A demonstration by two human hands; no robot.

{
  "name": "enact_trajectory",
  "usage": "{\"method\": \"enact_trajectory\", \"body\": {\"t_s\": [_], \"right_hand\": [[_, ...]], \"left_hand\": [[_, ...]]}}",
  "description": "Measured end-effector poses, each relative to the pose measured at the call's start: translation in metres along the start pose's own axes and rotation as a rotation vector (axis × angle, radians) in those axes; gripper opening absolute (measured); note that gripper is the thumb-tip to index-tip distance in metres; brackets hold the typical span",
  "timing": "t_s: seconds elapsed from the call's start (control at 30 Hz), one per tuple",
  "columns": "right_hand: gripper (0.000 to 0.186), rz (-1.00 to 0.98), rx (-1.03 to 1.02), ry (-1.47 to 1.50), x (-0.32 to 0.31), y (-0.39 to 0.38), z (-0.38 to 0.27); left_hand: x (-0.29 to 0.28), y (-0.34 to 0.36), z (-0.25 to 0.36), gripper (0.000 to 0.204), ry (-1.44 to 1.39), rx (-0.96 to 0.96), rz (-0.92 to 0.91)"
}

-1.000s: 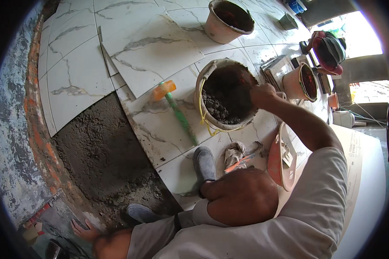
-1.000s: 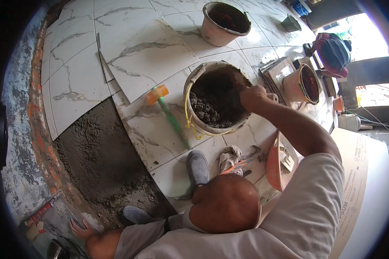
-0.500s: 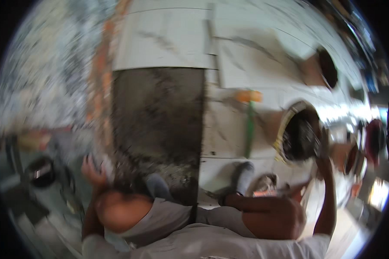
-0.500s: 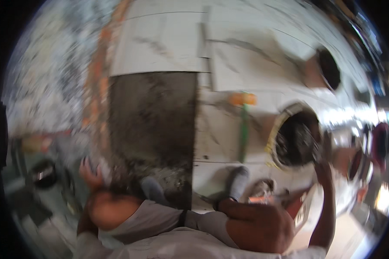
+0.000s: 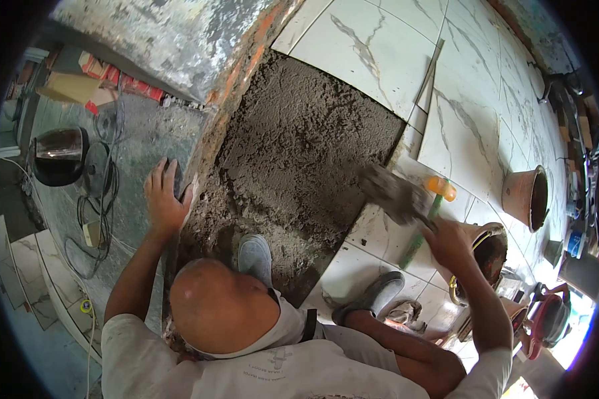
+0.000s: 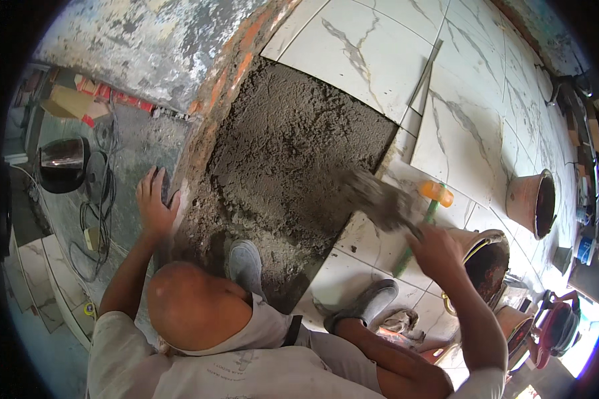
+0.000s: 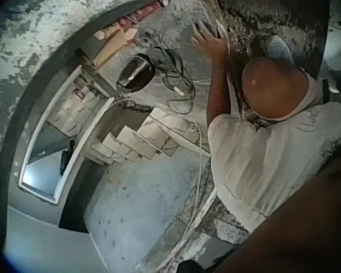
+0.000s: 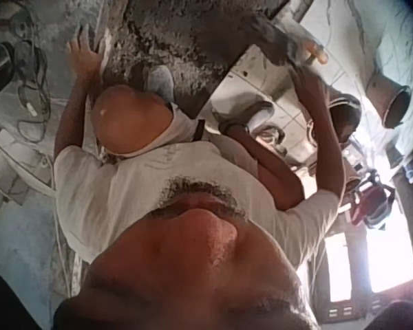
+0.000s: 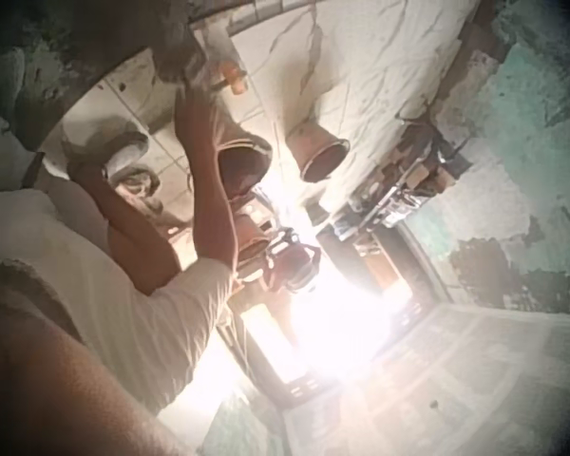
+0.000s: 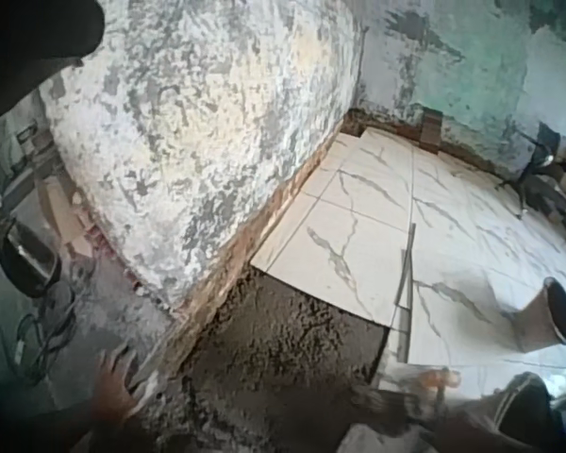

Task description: The person scoops mortar from a bucket and spreads it onto the floor using a trowel, lays a floor tile onto the mortar, taps it with a rubber mallet, and lifts the tile to spread more mortar.

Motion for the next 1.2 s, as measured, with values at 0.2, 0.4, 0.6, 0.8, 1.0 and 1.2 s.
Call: {"method": "enact_trajectory", "body": {"t_s": [0.2, 0.4, 0.6, 0.8, 1.0, 1.2], "right_hand": [[0.032, 0.202, -0.155, -0.185, 0.011, 0.133, -0.090], [0.030, 0.290, -0.232, -0.204, 0.043, 0.166, -0.103], [0.031, 0.172, -0.296, -0.202, 0.052, 0.201, -0.122], [0.034, 0.185, -0.161, -0.058, 0.022, 0.224, -0.104], [0.039, 0.201, -0.023, 0.068, 0.028, 0.231, -0.081], [0.040, 0.245, 0.085, 0.170, 0.055, 0.223, -0.051]], "left_hand": [[0.002, -0.002, -0.006, 0.061, -0.001, -0.017, -0.012], [0.001, 0.001, -0.006, 0.060, -0.016, -0.025, -0.026], [0.002, 0.003, -0.006, 0.059, -0.003, -0.004, -0.026], [0.005, 0.003, -0.008, 0.059, 0.020, -0.002, -0.040], [0.004, 0.003, -0.008, 0.059, 0.005, -0.011, -0.041], [0.002, 0.004, -0.007, 0.059, -0.002, -0.019, -0.057]]}}
Point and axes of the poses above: each hand's wrist, its own y-axis towards the middle knuckle, its own x-axis out of the palm, z = x × y, the point moved 8 cm from there along y, towards the middle knuckle, and after that the axes turned 5 degrees about -x, right-handed, at the moved point
